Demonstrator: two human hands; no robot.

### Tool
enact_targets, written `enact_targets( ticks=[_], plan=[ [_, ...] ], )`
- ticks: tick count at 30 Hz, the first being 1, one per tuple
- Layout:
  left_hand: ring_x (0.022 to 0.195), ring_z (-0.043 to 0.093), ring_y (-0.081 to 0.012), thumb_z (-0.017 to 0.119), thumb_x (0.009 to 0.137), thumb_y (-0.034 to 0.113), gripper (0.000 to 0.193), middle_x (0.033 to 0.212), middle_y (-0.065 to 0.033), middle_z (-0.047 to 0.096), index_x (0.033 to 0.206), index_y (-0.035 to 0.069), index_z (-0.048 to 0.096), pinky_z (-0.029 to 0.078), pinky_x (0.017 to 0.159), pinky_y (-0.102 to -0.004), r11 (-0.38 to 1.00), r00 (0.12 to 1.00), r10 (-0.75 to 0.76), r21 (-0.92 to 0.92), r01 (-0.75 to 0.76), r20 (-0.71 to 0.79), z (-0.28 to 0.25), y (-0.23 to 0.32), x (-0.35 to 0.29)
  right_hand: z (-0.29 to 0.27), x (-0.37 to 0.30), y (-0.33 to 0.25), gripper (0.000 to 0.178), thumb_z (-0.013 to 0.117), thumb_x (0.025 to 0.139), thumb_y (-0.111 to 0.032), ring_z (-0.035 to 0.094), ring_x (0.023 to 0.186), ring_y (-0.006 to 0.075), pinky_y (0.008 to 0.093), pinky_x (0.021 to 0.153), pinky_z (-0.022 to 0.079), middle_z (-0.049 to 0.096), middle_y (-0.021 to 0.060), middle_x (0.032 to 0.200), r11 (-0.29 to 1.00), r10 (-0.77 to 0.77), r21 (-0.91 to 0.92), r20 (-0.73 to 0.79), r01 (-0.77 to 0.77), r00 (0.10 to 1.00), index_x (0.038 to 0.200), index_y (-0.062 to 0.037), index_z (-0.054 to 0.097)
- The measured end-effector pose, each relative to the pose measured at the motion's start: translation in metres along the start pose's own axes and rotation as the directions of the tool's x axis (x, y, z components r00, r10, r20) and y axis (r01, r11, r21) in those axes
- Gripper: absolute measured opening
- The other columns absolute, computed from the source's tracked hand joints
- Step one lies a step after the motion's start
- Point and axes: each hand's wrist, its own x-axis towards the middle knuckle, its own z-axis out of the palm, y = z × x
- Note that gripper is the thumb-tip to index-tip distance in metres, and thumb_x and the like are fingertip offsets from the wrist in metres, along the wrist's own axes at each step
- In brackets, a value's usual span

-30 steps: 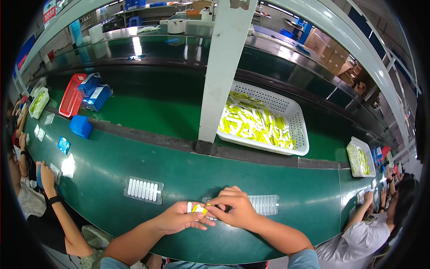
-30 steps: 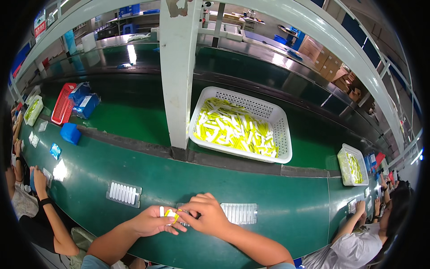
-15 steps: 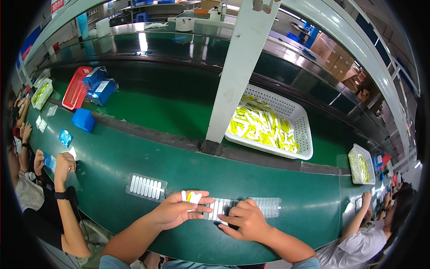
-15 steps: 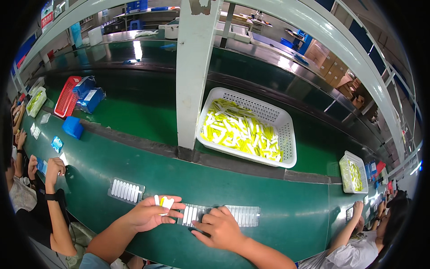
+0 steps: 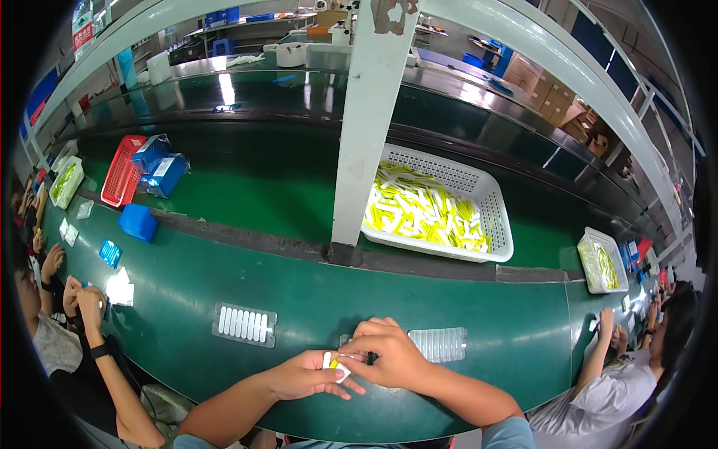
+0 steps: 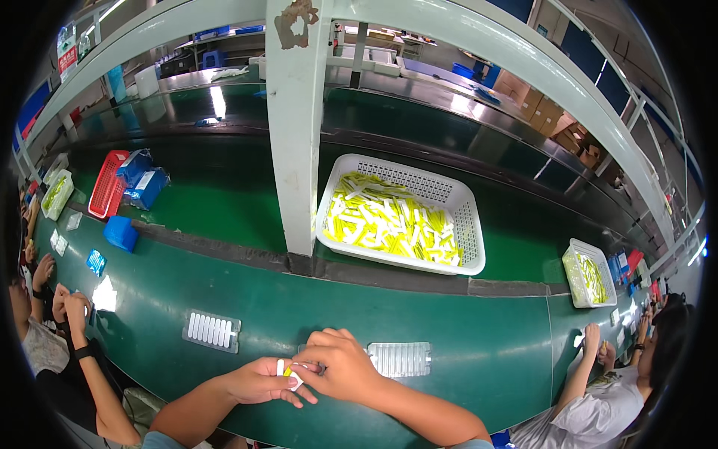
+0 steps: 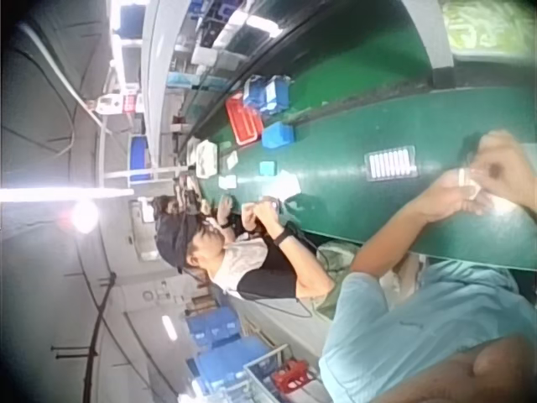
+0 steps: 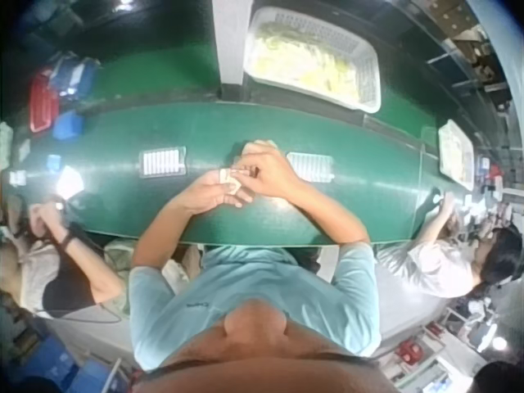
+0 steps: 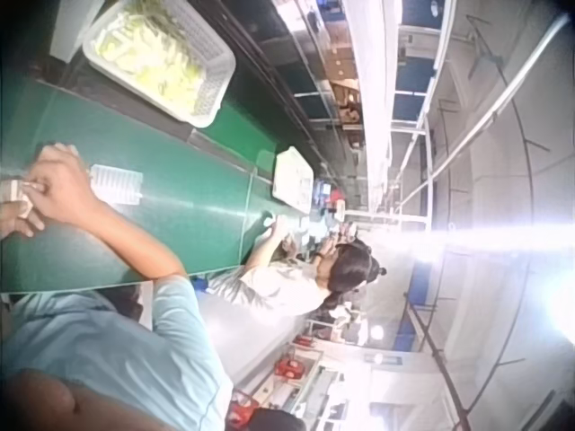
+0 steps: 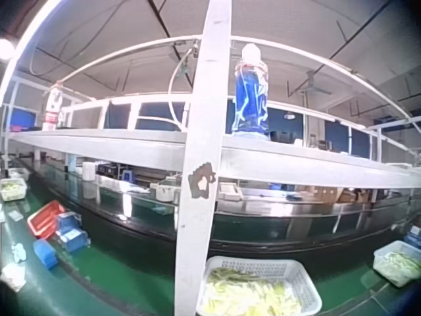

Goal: The person takes strips from a basket and inserts them into slots on plastic trays by hand.

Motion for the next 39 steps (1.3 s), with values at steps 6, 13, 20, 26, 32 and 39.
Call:
enact_targets(
  ticks=[6, 13, 20, 26, 32, 39],
  plan=[
    [0.112, 0.066, -0.0252, 0.048, 0.108, 0.013, 0.044, 0.140, -0.0183, 0.056, 0.149, 0.001, 0.041, 0.056, 0.092, -0.0359, 0.999, 0.998, 0.031, 0.011, -0.032, 0.056, -0.003, 0.000, 0.001, -0.007, 0.003, 0.001, 0.008, 0.078, 0.079, -0.006, 0.057, 0.071, 0.0134, 0.0300, 0.072, 0.042, 0.062, -0.0002, 0.078, 0.979, 0.099, 0.183, -0.043, -0.089, 0.994, 0.086, -0.0101, 0.078],
    [0.110, 0.067, -0.0239, 0.051, 0.106, 0.010, 0.043, 0.142, -0.0211, 0.055, 0.147, -0.001, 0.045, 0.055, 0.091, -0.0354, 0.990, 0.990, 0.110, -0.076, -0.116, -0.083, -0.006, 0.005, -0.006, -0.029, -0.011, 0.030, 0.005, 0.076, 0.080, 0.002, 0.051, 0.069, 0.0086, 0.0251, 0.066, 0.042, 0.056, 0.0004, 0.071, 0.880, 0.337, 0.442, -0.330, -0.171, 0.882, 0.081, -0.0023, 0.076],
    [0.113, 0.065, -0.0246, 0.050, 0.106, 0.009, 0.043, 0.143, -0.0210, 0.055, 0.147, -0.001, 0.045, 0.055, 0.092, -0.0365, 0.984, 0.985, 0.150, -0.080, -0.157, -0.089, -0.004, 0.011, -0.005, -0.044, -0.032, 0.028, 0.003, 0.078, 0.082, -0.001, 0.057, 0.061, 0.0060, 0.0224, 0.056, 0.044, 0.069, 0.0033, 0.072, 0.703, 0.541, 0.591, -0.084, -0.395, 0.837, 0.085, -0.0001, 0.076],
    [0.113, 0.065, -0.0244, 0.051, 0.105, 0.007, 0.044, 0.142, -0.0206, 0.055, 0.147, -0.001, 0.045, 0.055, 0.092, -0.0370, 0.981, 0.975, 0.170, -0.071, -0.182, -0.146, -0.005, 0.011, -0.004, -0.044, -0.028, 0.029, 0.004, 0.076, 0.084, -0.001, 0.065, 0.059, 0.0063, 0.0206, 0.055, 0.051, 0.074, 0.0057, 0.072, 0.860, 0.320, 0.395, 0.075, -0.323, 0.944, 0.088, 0.0012, 0.075],
    [0.113, 0.065, -0.0240, 0.050, 0.105, 0.007, 0.044, 0.142, -0.0203, 0.056, 0.148, -0.001, 0.044, 0.055, 0.092, -0.0361, 0.978, 0.975, 0.173, -0.096, -0.187, -0.136, -0.008, 0.008, -0.004, -0.046, -0.004, 0.031, 0.008, 0.077, 0.081, -0.009, 0.069, 0.066, 0.0157, 0.0297, 0.065, 0.055, 0.071, 0.0047, 0.074, 0.914, 0.298, 0.157, 0.363, -0.373, 0.883, 0.085, -0.0048, 0.072],
    [0.113, 0.065, -0.0233, 0.049, 0.106, 0.008, 0.043, 0.143, -0.0201, 0.054, 0.148, -0.001, 0.044, 0.055, 0.091, -0.0343, 0.978, 0.976, 0.180, -0.090, -0.191, -0.119, -0.008, 0.010, -0.004, -0.030, 0.006, 0.035, 0.023, 0.078, 0.075, -0.010, 0.057, 0.068, 0.0222, 0.0350, 0.065, 0.047, 0.056, 0.0040, 0.068, 0.997, 0.071, -0.049, 0.234, -0.061, 0.970, 0.093, -0.0063, 0.064]
  ],
)
